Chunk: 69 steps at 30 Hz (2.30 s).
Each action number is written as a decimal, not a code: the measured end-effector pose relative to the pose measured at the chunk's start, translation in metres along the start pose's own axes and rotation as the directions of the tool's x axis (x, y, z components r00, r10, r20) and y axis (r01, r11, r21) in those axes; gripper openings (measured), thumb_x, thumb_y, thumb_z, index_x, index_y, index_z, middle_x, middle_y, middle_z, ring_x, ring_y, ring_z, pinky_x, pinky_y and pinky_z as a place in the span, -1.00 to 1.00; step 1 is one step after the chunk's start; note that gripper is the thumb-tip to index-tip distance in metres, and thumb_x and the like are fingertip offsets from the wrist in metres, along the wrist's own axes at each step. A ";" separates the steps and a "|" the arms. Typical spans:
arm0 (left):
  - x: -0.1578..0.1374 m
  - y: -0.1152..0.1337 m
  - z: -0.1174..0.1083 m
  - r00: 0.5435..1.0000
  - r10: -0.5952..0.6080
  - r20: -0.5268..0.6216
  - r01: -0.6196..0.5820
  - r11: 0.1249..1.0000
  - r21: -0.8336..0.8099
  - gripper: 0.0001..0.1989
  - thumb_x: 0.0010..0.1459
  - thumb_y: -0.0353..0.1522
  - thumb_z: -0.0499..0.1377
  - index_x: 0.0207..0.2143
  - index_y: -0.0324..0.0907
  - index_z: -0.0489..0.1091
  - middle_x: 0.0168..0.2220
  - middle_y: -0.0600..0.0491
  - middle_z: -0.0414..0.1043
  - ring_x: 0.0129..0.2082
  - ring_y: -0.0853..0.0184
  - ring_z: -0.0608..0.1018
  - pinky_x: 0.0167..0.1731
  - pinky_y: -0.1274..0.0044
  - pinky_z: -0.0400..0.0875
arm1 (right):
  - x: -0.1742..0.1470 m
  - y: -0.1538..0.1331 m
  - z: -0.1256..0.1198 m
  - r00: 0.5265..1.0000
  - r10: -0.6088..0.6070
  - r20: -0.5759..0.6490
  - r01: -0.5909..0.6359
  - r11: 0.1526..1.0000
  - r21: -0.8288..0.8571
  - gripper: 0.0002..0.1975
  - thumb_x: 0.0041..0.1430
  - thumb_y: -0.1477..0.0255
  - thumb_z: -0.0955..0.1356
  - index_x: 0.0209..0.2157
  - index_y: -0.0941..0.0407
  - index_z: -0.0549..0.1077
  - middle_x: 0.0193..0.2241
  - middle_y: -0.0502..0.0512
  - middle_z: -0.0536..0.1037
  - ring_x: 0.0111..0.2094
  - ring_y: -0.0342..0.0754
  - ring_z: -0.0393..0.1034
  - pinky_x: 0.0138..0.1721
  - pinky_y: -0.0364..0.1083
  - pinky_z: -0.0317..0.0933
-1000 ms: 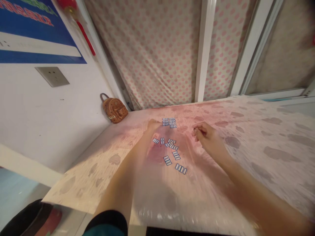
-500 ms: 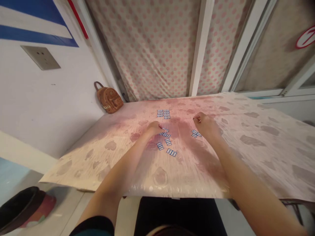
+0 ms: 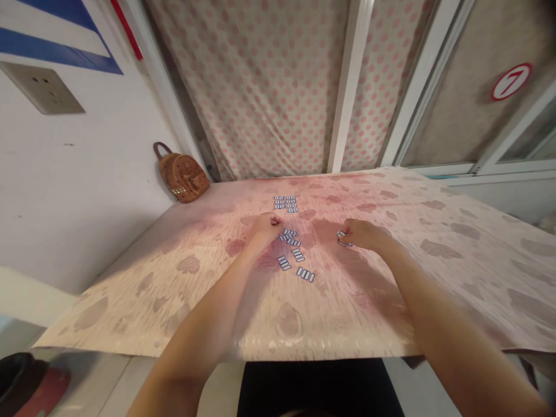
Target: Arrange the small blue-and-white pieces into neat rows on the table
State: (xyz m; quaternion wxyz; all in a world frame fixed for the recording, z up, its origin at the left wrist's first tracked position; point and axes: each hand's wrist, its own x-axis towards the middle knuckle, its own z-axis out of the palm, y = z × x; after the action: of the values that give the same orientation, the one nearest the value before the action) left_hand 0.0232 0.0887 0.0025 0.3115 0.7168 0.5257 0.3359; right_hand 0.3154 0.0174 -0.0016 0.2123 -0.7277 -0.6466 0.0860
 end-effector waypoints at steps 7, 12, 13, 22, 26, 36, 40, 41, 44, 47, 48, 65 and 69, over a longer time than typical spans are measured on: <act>-0.004 0.001 -0.002 1.000 -0.018 -0.008 0.019 0.990 0.140 -0.90 0.01 -0.40 0.29 -0.36 -0.21 0.55 -0.38 0.02 0.58 -0.39 0.34 0.55 -0.41 0.60 0.32 | 0.002 -0.011 -0.009 0.979 -0.080 0.187 0.071 0.996 0.053 -0.80 -0.05 0.34 0.36 -0.63 0.09 0.30 -0.63 -0.01 0.38 -0.55 -0.12 0.24 -0.49 -0.12 0.02; -0.007 0.005 0.003 0.999 -0.038 0.033 0.031 0.978 0.206 -0.88 0.03 -0.34 0.30 -0.36 -0.21 0.56 -0.36 0.01 0.58 -0.39 0.34 0.54 -0.44 0.58 0.27 | -0.008 -0.039 -0.014 0.953 -0.251 0.170 0.149 0.876 0.460 -0.68 0.02 0.23 0.32 -0.67 0.09 0.24 -0.68 -0.06 0.30 -0.57 -0.15 0.21 -0.50 -0.14 0.09; -0.008 0.005 0.004 0.999 -0.035 0.039 0.026 0.977 0.211 -0.86 0.03 -0.33 0.31 -0.36 -0.21 0.56 -0.35 0.01 0.58 -0.38 0.34 0.54 -0.45 0.59 0.26 | -0.011 -0.045 -0.013 0.949 -0.265 0.170 0.137 0.834 0.535 -0.70 0.03 0.23 0.32 -0.64 0.09 0.28 -0.66 -0.05 0.35 -0.55 -0.15 0.25 -0.47 -0.14 0.14; -0.022 0.022 0.022 0.986 0.143 0.084 -0.150 0.985 0.087 -0.80 0.12 -0.26 0.24 -0.35 -0.20 0.58 -0.36 0.04 0.59 -0.38 0.36 0.53 -0.41 0.59 0.26 | -0.017 -0.066 0.007 0.935 -0.122 0.333 -0.174 0.661 0.730 -0.87 0.12 0.35 0.35 -0.43 0.11 0.45 -0.52 0.07 0.61 -0.57 -0.13 0.45 -0.53 -0.19 0.29; -0.031 0.032 0.033 0.955 0.212 0.207 -0.215 0.977 -0.007 -0.78 0.11 -0.24 0.24 -0.37 -0.21 0.58 -0.39 0.04 0.58 -0.40 0.37 0.51 -0.41 0.60 0.27 | -0.017 -0.068 0.008 0.932 -0.125 0.342 -0.206 0.594 0.778 -0.85 0.15 0.34 0.35 -0.43 0.11 0.43 -0.52 0.08 0.60 -0.55 -0.11 0.49 -0.50 -0.17 0.31; -0.024 0.023 0.025 0.962 0.189 0.199 -0.167 0.978 -0.122 -0.92 0.04 -0.41 0.24 -0.45 -0.26 0.52 -0.41 0.04 0.57 -0.41 0.38 0.53 -0.39 0.60 0.31 | -0.005 -0.041 0.006 0.997 -0.034 -0.073 0.051 0.968 0.246 -0.82 0.09 0.39 0.32 -0.54 0.13 0.47 -0.56 0.08 0.53 -0.47 -0.07 0.39 -0.44 -0.14 0.14; -0.024 0.023 0.027 0.953 0.206 0.221 -0.179 0.975 -0.134 -0.89 0.05 -0.37 0.25 -0.44 -0.26 0.53 -0.41 0.03 0.57 -0.42 0.38 0.52 -0.38 0.59 0.32 | -0.008 -0.050 0.008 0.984 -0.170 -0.056 0.178 0.897 0.405 -0.83 0.11 0.34 0.31 -0.36 0.10 0.51 -0.40 0.07 0.59 -0.37 -0.07 0.43 -0.34 -0.14 0.20; -0.023 0.023 0.028 0.951 0.209 0.226 -0.185 0.975 -0.125 -0.87 0.05 -0.36 0.25 -0.43 -0.26 0.54 -0.42 0.04 0.57 -0.42 0.38 0.51 -0.39 0.59 0.31 | -0.009 -0.053 0.010 0.974 -0.224 -0.019 0.207 0.862 0.463 -0.83 0.10 0.32 0.31 -0.38 0.10 0.50 -0.43 0.05 0.58 -0.39 -0.08 0.42 -0.36 -0.14 0.20; -0.019 0.021 0.024 0.960 0.190 0.205 -0.183 0.982 -0.054 -0.82 0.09 -0.31 0.23 -0.41 -0.26 0.54 -0.43 0.04 0.56 -0.44 0.37 0.50 -0.43 0.60 0.28 | -0.010 -0.058 0.019 0.963 -0.269 -0.008 0.235 0.826 0.512 -0.85 0.06 0.32 0.32 -0.47 0.10 0.42 -0.56 -0.01 0.49 -0.50 -0.11 0.35 -0.45 -0.15 0.13; -0.012 0.014 0.013 0.992 0.113 0.063 -0.119 0.988 0.096 -0.83 0.12 -0.33 0.20 -0.38 -0.24 0.54 -0.44 0.04 0.54 -0.44 0.37 0.49 -0.43 0.60 0.26 | -0.008 -0.054 0.025 0.976 -0.163 -0.144 0.213 0.850 0.482 -0.87 0.07 0.35 0.28 -0.50 0.09 0.34 -0.62 -0.05 0.41 -0.54 -0.13 0.27 -0.49 -0.15 0.07; -0.009 0.011 0.009 0.996 0.085 0.017 -0.087 0.984 0.157 -0.84 0.12 -0.34 0.20 -0.39 -0.23 0.54 -0.43 0.03 0.54 -0.44 0.36 0.49 -0.43 0.59 0.26 | -0.006 -0.052 0.025 0.975 -0.127 -0.182 0.200 0.856 0.477 -0.87 0.07 0.35 0.27 -0.50 0.08 0.33 -0.62 -0.05 0.40 -0.55 -0.13 0.27 -0.49 -0.15 0.06; 0.002 -0.004 0.014 0.999 -0.020 0.039 0.014 0.991 0.134 -0.94 -0.01 -0.44 0.28 -0.44 -0.20 0.44 -0.51 0.08 0.49 -0.50 0.37 0.49 -0.52 0.60 0.25 | -0.008 -0.053 0.013 0.957 -0.025 -0.289 0.179 0.834 0.521 -0.86 0.04 0.32 0.30 -0.50 0.08 0.37 -0.60 -0.02 0.41 -0.55 -0.11 0.27 -0.48 -0.12 0.06; 0.003 -0.001 0.012 0.999 -0.033 0.014 0.034 0.996 -0.083 -0.94 -0.03 -0.51 0.28 -0.44 -0.24 0.46 -0.51 0.07 0.50 -0.51 0.39 0.51 -0.52 0.62 0.28 | -0.011 -0.058 0.011 0.976 -0.020 -0.219 0.154 0.772 0.616 -0.87 0.03 0.33 0.29 -0.49 0.08 0.38 -0.58 -0.01 0.46 -0.55 -0.12 0.32 -0.49 -0.13 0.13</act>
State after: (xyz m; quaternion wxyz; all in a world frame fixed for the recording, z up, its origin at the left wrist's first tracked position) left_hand 0.0332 0.0903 -0.0046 0.3499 0.6964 0.5212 0.3477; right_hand 0.2564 0.0134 0.0114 0.5106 -0.5886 -0.5891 0.2139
